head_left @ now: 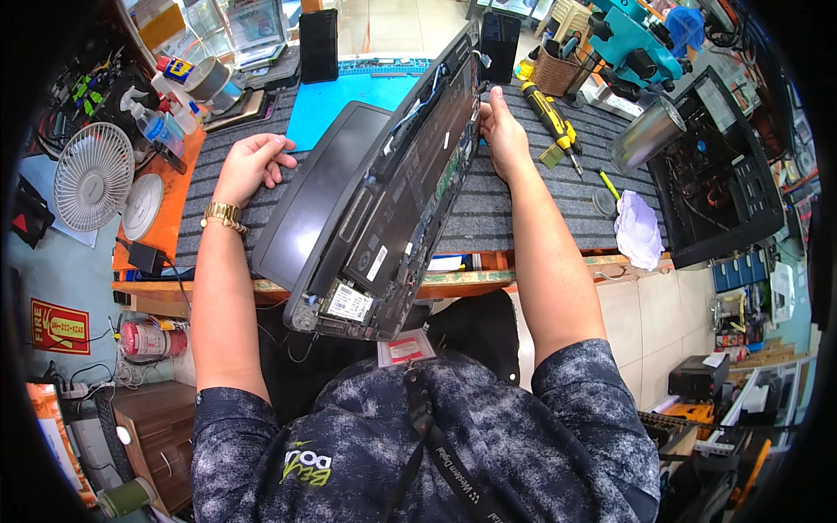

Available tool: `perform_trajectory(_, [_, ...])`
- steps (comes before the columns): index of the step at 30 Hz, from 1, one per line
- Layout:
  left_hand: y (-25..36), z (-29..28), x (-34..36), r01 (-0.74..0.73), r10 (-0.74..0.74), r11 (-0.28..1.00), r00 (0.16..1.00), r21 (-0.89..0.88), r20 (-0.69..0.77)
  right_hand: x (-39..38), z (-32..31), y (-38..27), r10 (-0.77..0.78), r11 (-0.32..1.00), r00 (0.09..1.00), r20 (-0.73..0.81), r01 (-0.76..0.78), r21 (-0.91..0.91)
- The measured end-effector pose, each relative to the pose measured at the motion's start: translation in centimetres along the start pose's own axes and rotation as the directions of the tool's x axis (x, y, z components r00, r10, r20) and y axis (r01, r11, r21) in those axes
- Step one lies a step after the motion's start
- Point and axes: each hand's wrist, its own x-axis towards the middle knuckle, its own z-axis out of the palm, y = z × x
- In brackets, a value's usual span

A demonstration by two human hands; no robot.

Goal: The person wipes a laptop component with a cloth, holds and moves a memory module, and fits the bottom casing onto the laptop body.

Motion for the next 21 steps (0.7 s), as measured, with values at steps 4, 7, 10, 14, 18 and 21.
perform_trajectory(4, [0.0, 0.0, 0.1, -0.004, 0.004, 1.0, 1.0, -0.004, 0.001, 0.0, -0.3, 0.0, -0.008, 0.999, 1.0, 0.013, 0.009, -0.037])
perform_trajectory(7, [-0.1, -0.1, 0.0, -0.003, 0.003, 1.0, 1.0, -0.003, -0.002, -0.2, -0.2, -0.3, -0.016, 0.999, 0.999, 0.051, 0.018, -0.038])
perform_trajectory(10, [0.0, 0.0, 0.0, 0.0, 0.0, 1.0, 1.0, -0.001, -0.006, -0.3, -0.2, -0.4, -0.023, 0.999, 0.997, 0.075, 0.026, -0.03])
perform_trajectory(14, [0.0, 0.1, 0.0, 0.002, -0.002, 1.0, 1.0, -0.001, -0.003, -0.5, -0.1, -0.6, -0.031, 0.999, 0.997, 0.064, 0.032, -0.009])
perform_trajectory(18, [0.0, 0.0, 0.0, 0.003, -0.003, 1.0, 1.0, 0.003, -0.008, -1.0, 0.4, -1.1, -0.022, 0.999, 0.999, 0.044, 0.023, -0.027])
perform_trajectory(21, [-0.1, -0.1, 0.0, -0.002, 0.002, 1.0, 1.0, 0.005, -0.008, -1.1, 0.4, -1.2, -0.027, 1.0, 0.998, 0.062, 0.028, -0.008])
